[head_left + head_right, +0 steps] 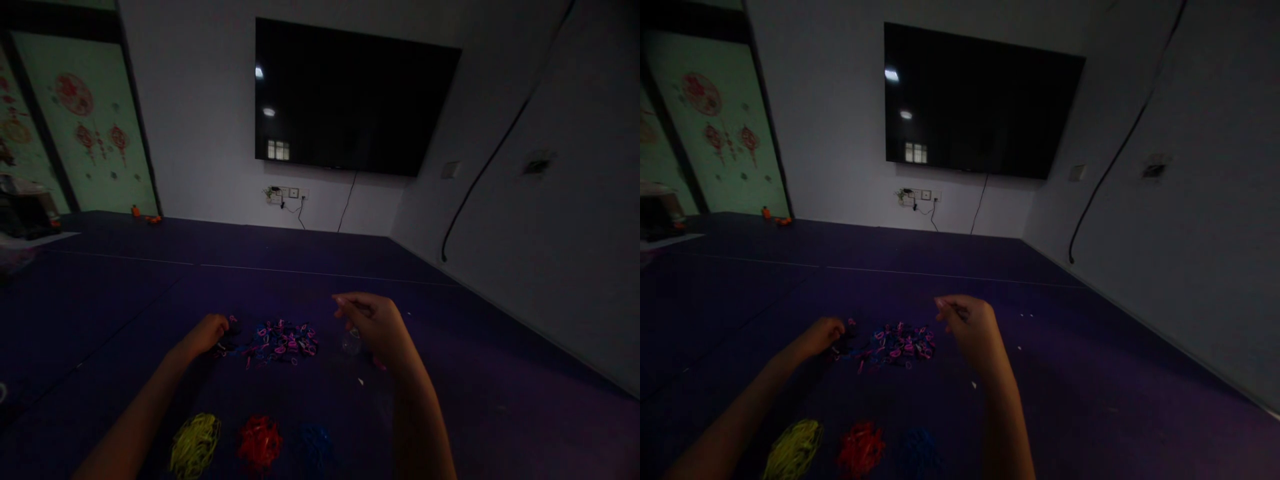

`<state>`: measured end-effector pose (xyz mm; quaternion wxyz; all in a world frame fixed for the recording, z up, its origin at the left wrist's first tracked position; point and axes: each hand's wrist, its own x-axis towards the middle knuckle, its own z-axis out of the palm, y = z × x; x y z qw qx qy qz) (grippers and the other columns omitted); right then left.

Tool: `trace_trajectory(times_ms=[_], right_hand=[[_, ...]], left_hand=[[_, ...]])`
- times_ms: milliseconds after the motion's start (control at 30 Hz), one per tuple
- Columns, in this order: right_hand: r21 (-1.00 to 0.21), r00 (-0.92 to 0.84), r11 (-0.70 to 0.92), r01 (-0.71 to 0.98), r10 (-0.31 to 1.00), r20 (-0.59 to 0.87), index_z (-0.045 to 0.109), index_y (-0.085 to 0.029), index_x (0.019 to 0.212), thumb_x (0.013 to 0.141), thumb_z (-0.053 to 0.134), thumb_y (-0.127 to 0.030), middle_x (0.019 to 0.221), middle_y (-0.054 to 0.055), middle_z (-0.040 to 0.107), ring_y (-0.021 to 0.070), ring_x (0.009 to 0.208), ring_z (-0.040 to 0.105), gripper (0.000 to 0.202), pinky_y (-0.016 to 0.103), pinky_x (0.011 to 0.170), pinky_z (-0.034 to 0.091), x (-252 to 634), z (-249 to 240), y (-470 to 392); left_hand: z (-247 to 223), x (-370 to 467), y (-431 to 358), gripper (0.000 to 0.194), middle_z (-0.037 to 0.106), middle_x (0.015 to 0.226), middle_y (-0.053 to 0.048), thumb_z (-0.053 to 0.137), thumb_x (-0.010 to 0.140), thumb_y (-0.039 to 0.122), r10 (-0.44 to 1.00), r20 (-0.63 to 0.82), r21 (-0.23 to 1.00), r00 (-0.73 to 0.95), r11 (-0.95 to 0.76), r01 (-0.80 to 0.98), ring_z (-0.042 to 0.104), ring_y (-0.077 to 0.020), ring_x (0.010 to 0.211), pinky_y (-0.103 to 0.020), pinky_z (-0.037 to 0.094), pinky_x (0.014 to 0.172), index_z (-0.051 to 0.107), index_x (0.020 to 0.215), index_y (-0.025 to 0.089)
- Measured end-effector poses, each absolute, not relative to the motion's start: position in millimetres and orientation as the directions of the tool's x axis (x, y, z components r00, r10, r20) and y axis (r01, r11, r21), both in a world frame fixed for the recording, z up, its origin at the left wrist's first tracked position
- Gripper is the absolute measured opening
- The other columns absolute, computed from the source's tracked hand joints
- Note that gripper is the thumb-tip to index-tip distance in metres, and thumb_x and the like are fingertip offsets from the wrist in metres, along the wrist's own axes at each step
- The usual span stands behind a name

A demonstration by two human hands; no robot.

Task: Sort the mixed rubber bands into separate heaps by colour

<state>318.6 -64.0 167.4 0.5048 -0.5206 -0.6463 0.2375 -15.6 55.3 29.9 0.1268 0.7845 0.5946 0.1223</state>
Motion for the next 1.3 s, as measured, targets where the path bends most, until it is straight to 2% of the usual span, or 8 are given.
trace_trajectory(times_ms=[467,700,900,1067,1300], right_hand=[[-0.798,0.000,0.341,0.498,0.919,0.393,0.071,-0.016,0.080,0.079,0.055,-0.042,0.065,0.004,0.067,0.0133,0.053,0.059,0.030,0.022,0.047,0.043,319.9,165.9,-61.8],[-0.762,-0.032,0.355,0.542,0.914,0.403,0.072,-0.016,0.082,0.080,0.054,-0.038,0.066,0.004,0.068,0.0133,0.053,0.058,0.028,0.023,0.048,0.041,321.9,164.0,-61.3],[-0.751,-0.048,0.366,0.550,0.911,0.410,0.072,-0.016,0.081,0.081,0.053,-0.037,0.067,0.004,0.068,0.0130,0.054,0.058,0.028,0.022,0.048,0.042,321.7,164.6,-62.1],[-0.745,-0.045,0.361,0.561,0.912,0.408,0.072,-0.017,0.082,0.081,0.053,-0.037,0.066,0.004,0.068,0.0132,0.053,0.058,0.028,0.022,0.047,0.041,320.8,165.8,-62.9],[-0.741,-0.055,0.365,0.564,0.912,0.407,0.072,-0.017,0.080,0.081,0.053,-0.038,0.067,0.004,0.068,0.0133,0.054,0.058,0.029,0.022,0.048,0.041,320.6,166.4,-63.6]], left_hand=[[19.7,-19.7,62.6,0.021,0.066,0.074,-0.006,0.042,0.067,0.005,0.970,0.027,0.285,0.240,-0.238,0.928,0.060,-0.0190,0.078,-0.025,0.039,0.070,0.060,0.063,0.016],[28.0,-17.1,57.2,0.027,0.068,0.076,-0.005,0.041,0.071,0.010,0.961,0.030,0.333,0.274,-0.268,0.904,0.062,-0.0193,0.075,-0.025,0.040,0.066,0.065,0.082,0.014],[29.9,-18.1,56.3,0.029,0.069,0.077,-0.004,0.042,0.069,0.008,0.968,0.022,0.358,0.251,-0.242,0.902,0.063,-0.0194,0.078,-0.025,0.042,0.066,0.065,0.085,0.015],[28.5,-16.6,55.3,0.028,0.069,0.079,-0.005,0.042,0.070,0.006,0.969,-0.007,0.329,0.247,-0.231,0.916,0.063,-0.0203,0.083,-0.024,0.041,0.067,0.065,0.084,0.017],[25.7,-8.9,49.0,0.030,0.068,0.097,-0.008,0.044,0.073,0.007,0.969,0.012,0.283,0.245,-0.239,0.929,0.062,-0.0232,0.089,-0.028,0.040,0.071,0.061,0.094,0.022]])
